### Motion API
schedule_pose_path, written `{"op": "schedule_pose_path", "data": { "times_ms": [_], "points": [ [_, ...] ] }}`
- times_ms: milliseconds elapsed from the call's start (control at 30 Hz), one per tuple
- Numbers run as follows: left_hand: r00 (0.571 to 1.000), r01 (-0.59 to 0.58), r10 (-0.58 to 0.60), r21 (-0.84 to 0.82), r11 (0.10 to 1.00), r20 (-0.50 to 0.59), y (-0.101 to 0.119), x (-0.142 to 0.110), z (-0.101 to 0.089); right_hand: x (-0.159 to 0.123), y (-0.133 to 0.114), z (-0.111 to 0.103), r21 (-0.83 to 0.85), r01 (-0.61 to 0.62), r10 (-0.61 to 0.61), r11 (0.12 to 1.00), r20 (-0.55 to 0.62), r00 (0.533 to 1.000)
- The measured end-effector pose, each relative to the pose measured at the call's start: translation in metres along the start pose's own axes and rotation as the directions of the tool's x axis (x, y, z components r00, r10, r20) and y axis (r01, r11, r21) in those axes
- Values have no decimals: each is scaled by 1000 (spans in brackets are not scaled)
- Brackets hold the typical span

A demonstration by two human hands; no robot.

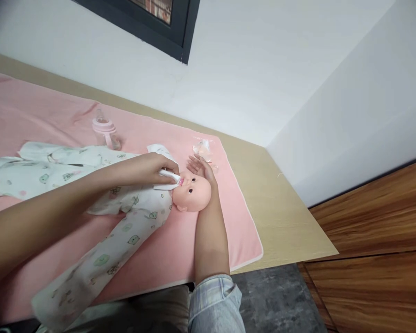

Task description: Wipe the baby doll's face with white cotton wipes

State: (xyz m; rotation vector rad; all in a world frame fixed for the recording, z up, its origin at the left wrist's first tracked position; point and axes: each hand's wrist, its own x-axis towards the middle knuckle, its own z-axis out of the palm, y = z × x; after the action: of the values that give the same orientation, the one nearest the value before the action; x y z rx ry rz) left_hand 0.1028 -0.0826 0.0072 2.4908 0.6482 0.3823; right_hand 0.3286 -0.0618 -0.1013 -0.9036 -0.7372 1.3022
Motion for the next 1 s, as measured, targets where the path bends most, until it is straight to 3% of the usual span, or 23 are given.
{"op": "schedule_pose_path", "data": {
  "times_ms": [400, 667, 1000],
  "points": [
    [998, 56, -52, 106, 993, -40, 8, 0, 4, 5, 4, -4, 17, 26, -26, 1000, 11, 1000],
    [997, 19, -9, 143, 990, -72, -1, 1, 6, 2, 7, -8, 16, 19, -20, 1000, 38, 999],
    [993, 38, -15, 193, 981, -118, -2, 3, 6, 20, 14, -17, 23, 21, -22, 1000, 23, 999]
  ]
}}
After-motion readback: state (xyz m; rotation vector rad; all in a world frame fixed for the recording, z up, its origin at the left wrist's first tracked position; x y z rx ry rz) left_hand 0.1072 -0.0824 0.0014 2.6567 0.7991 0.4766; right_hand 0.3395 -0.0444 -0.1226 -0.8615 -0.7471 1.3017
